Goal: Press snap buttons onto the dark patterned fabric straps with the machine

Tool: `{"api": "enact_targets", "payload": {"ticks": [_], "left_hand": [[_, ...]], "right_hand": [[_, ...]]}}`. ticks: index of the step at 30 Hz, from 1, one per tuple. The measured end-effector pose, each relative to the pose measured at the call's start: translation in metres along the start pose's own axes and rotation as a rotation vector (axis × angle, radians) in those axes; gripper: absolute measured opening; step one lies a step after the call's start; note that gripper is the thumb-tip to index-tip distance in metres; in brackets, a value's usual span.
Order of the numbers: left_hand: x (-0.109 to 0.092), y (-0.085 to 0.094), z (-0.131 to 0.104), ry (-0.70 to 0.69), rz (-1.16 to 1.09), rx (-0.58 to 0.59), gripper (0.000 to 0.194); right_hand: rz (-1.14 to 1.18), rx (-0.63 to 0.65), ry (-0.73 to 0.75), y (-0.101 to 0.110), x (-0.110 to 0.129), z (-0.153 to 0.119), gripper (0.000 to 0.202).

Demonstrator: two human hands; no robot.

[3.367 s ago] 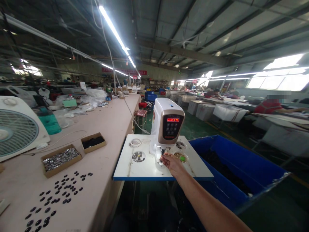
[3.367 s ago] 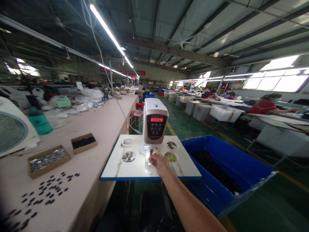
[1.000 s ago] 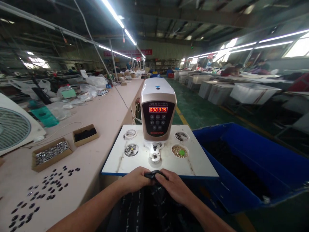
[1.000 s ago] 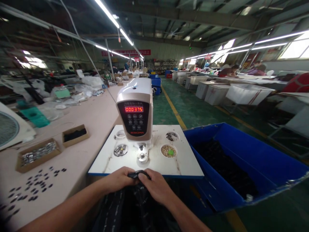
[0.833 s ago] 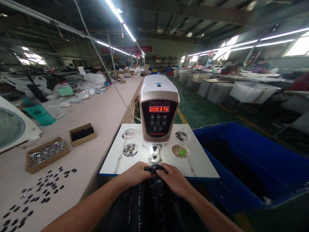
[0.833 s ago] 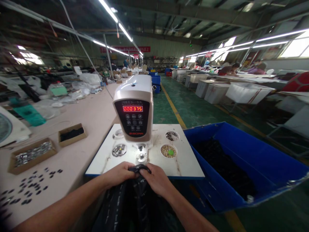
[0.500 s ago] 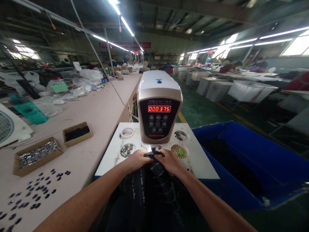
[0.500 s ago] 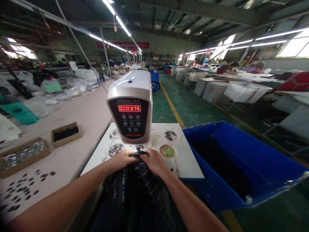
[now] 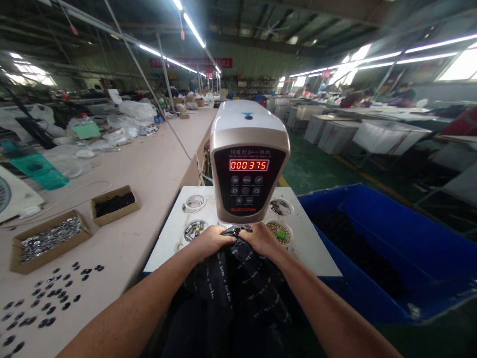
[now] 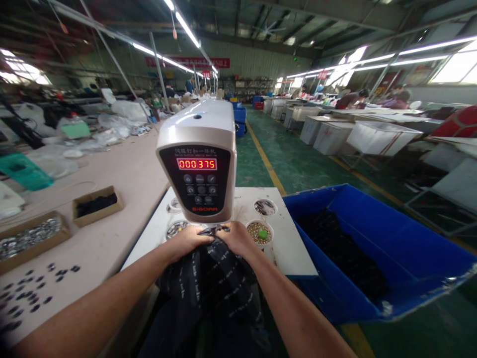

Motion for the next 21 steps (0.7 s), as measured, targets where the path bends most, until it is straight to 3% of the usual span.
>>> {"api": "enact_targets", "payload": {"ticks": [14,21], "left_hand": [[0.008,-0.007,-0.004,0.129,-0.137,0.039,0.042],[0.01,-0.002,-0.005,0.099,-0.089,-0.006,0.046]], "right_hand": [[-0.022,-0.028,-0.022,-0.003,-0.008,0.001,0.019],[-0.079,-0.058,-0.079,0.001,-0.011,-0.004,0.022]]}}
Point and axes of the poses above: each hand's wrist, its own z-axis towards the middle knuckle, its own y-axis out of the back of the hand, x = y × z, the point moved 9 cm from there along z, towards the middle knuckle, and after that the axes turned 11 degrees about -x, right-handed, at the moved point
